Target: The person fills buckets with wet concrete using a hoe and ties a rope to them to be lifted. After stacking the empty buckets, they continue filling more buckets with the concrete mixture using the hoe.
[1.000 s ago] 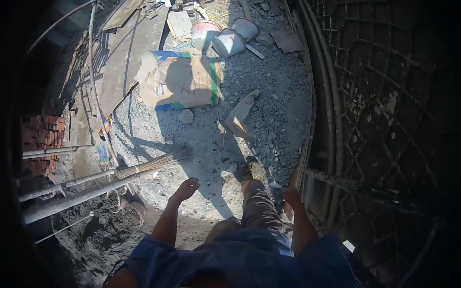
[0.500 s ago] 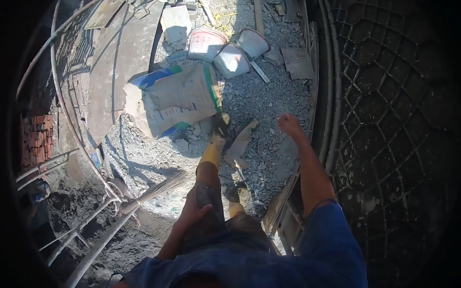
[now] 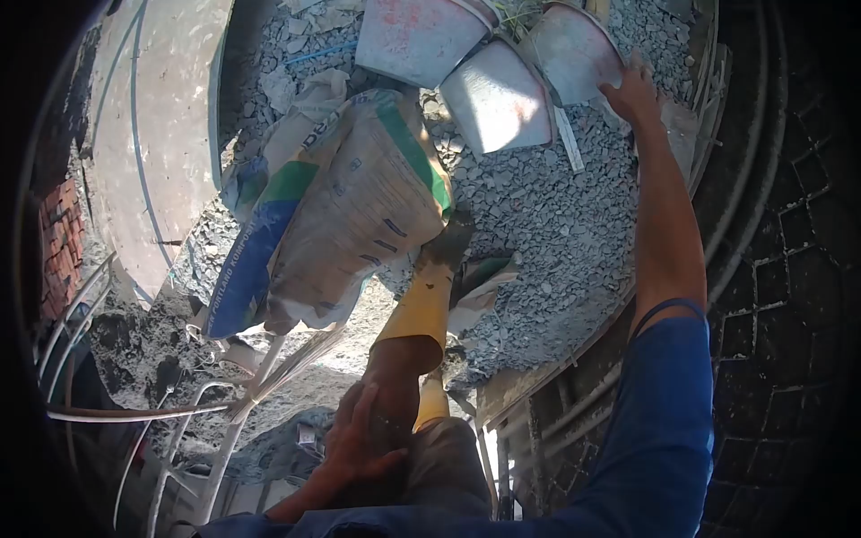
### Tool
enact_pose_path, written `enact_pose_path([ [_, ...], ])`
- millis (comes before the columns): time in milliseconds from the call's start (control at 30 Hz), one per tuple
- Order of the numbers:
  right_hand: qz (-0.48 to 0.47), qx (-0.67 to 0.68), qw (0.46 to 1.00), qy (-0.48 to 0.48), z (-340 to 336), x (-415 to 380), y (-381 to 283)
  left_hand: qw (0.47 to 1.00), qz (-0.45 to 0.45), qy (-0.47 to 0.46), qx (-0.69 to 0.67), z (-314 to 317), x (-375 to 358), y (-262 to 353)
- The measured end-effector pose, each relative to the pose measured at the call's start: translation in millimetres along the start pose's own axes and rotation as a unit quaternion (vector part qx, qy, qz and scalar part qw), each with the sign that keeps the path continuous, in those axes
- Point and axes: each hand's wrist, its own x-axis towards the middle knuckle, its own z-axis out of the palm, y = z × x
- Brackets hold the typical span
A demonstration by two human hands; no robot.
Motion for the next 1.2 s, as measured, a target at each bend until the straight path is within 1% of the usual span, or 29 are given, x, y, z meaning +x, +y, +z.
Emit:
enact_pose_path([
  [33,0.012,-0.002,0.999,0.045,10,22,6,1.0,-0.016,0.004,-0.006,-5,3,2],
  [100,-0.082,0.144,0.986,0.0,27,45,12,1.0,-0.01,-0.001,-0.013,-7,5,3],
  [133,-0.093,0.142,0.985,-0.007,16,43,-5,0.999,-0.02,-0.001,-0.039,-5,6,2],
  [167,-0.004,0.114,0.989,-0.093,-7,24,-26,0.998,-0.023,-0.001,-0.05,-3,6,2],
  [200,0.086,0.083,0.978,-0.173,-32,5,-46,0.998,-0.028,-0.004,-0.057,-3,8,2],
  [267,0.04,0.059,0.99,-0.123,-40,-41,-66,0.997,-0.027,0.006,-0.072,5,2,-4],
  [300,0.029,0.049,0.997,-0.053,-42,-68,-71,0.994,-0.038,0.001,-0.099,15,-1,-11],
  [333,0.064,0.093,0.994,-0.009,-49,-95,-78,0.991,-0.047,-0.002,-0.125,25,-2,-17],
  [367,0.12,0.091,0.988,-0.025,-68,-124,-90,0.99,-0.04,0.01,-0.132,34,-6,-23],
  [400,0.117,0.085,0.989,-0.007,-80,-155,-97,0.989,-0.038,0.013,-0.144,44,-10,-27],
  [433,0.097,0.096,0.99,0.046,-74,-183,-89,0.987,-0.035,0.018,-0.155,53,-12,-33],
  [500,0.07,0.051,0.996,0.025,-124,-250,-114,0.984,-0.005,0.056,-0.167,82,-20,-52],
  [567,-0.053,0.074,0.992,0.087,-154,-321,-125,0.98,0.027,0.093,-0.176,114,-28,-75],
  [600,-0.062,0.074,0.99,0.099,-169,-350,-127,0.969,0.066,0.137,-0.195,132,-32,-87],
  [667,-0.13,0.077,0.987,-0.052,-201,-420,-133,0.945,0.122,0.201,-0.229,173,-44,-116],
  [700,-0.141,0.073,0.986,-0.054,-216,-458,-141,0.933,0.139,0.221,-0.247,190,-55,-131],
  [733,-0.244,0.064,0.966,-0.048,-235,-492,-152,0.924,0.127,0.238,-0.27,202,-75,-140],
  [767,-0.349,0.053,0.935,-0.041,-250,-523,-166,0.912,0.116,0.258,-0.297,209,-92,-150],
  [800,-0.405,0.11,0.908,-0.011,-260,-556,-180,0.886,0.129,0.286,-0.341,216,-110,-162],
  [833,-0.422,0.101,0.901,-0.017,-274,-586,-196,0.857,0.14,0.315,-0.384,220,-126,-172],
  [900,-0.526,0.076,0.844,-0.079,-304,-646,-225,0.801,0.157,0.358,-0.453,213,-169,-186],
  [933,-0.54,0.069,0.834,-0.091,-313,-675,-237,0.78,0.165,0.343,-0.496,211,-186,-198],
  [967,-0.582,0.069,0.805,-0.098,-319,-698,-251,0.756,0.175,0.334,-0.536,208,-201,-212],
  [1000,-0.623,0.071,0.772,-0.106,-323,-719,-263,0.73,0.131,0.33,-0.585,210,-218,-224],
  [1033,-0.642,0.068,0.756,-0.109,-326,-735,-276,0.7,0.091,0.327,-0.629,211,-236,-238],
  [1067,-0.669,0.058,0.731,-0.119,-327,-753,-288,0.701,0.087,0.292,-0.644,215,-256,-255],
  [1133,-0.708,0.047,0.692,-0.131,-319,-785,-309,0.703,0.102,0.334,-0.62,235,-284,-291],
  [1167,-0.734,0.051,0.663,-0.139,-311,-799,-320,0.707,0.109,0.361,-0.598,244,-298,-308],
  [1200,-0.761,0.052,0.63,-0.144,-301,-812,-334,0.736,0.083,0.364,-0.564,260,-299,-328],
])
